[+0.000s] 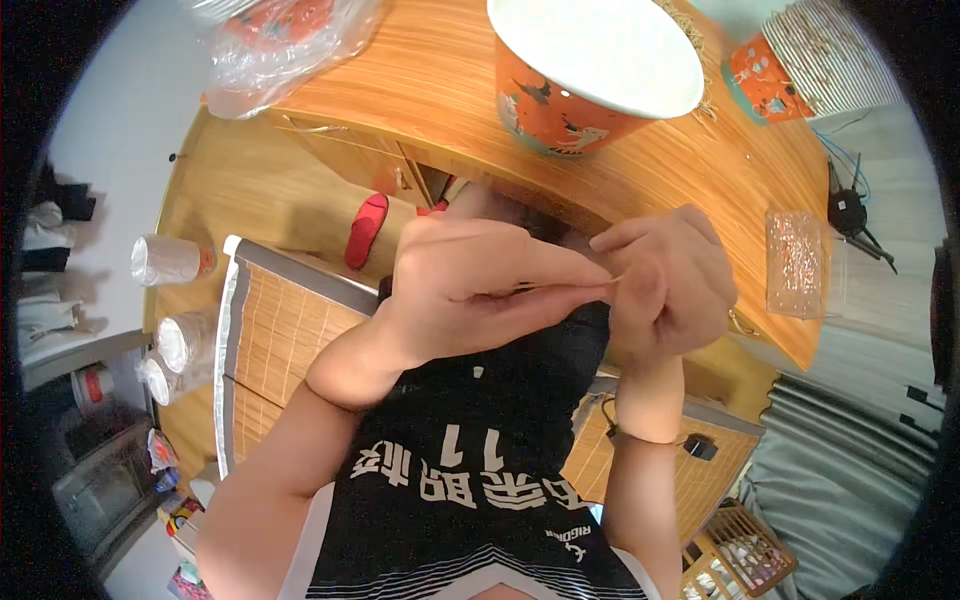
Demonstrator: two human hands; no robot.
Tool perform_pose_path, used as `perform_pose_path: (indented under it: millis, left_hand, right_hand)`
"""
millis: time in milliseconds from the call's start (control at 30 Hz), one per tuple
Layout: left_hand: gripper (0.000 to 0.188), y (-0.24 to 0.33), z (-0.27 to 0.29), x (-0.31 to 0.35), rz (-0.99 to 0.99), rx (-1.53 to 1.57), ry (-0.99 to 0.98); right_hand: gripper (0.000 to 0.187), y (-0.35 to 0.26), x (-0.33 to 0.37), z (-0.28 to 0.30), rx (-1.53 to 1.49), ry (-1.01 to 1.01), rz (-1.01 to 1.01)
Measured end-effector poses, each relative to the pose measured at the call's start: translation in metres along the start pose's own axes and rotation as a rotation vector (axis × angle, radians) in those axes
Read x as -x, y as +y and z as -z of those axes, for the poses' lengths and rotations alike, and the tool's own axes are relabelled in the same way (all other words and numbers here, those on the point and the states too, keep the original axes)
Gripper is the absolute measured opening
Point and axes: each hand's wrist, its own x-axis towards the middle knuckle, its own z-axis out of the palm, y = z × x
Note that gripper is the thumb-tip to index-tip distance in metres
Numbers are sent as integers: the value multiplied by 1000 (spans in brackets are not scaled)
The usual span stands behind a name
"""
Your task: Attach a string handle to a paper bucket by threading it through pre-made holes.
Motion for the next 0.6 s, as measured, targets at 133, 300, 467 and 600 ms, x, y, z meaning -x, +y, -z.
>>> perform_pose_path:
  millis: [133, 300, 467, 600]
  left_hand:
    - [15, -11, -16, 2, 110, -16, 331]
    - [9, -31, -22, -16, 332, -21, 561]
    - [12, -47, -24, -22, 316, -192, 574]
    - [13, -47, -25, -27, 325, -155, 559]
  right_hand:
    - [45, 9, -9, -8, 50, 133, -173]
    - [14, 42, -48, -1, 452, 15, 173]
    - [18, 46, -47, -3, 520, -259, 72]
    - [16, 47, -47, -7, 515, -237, 96]
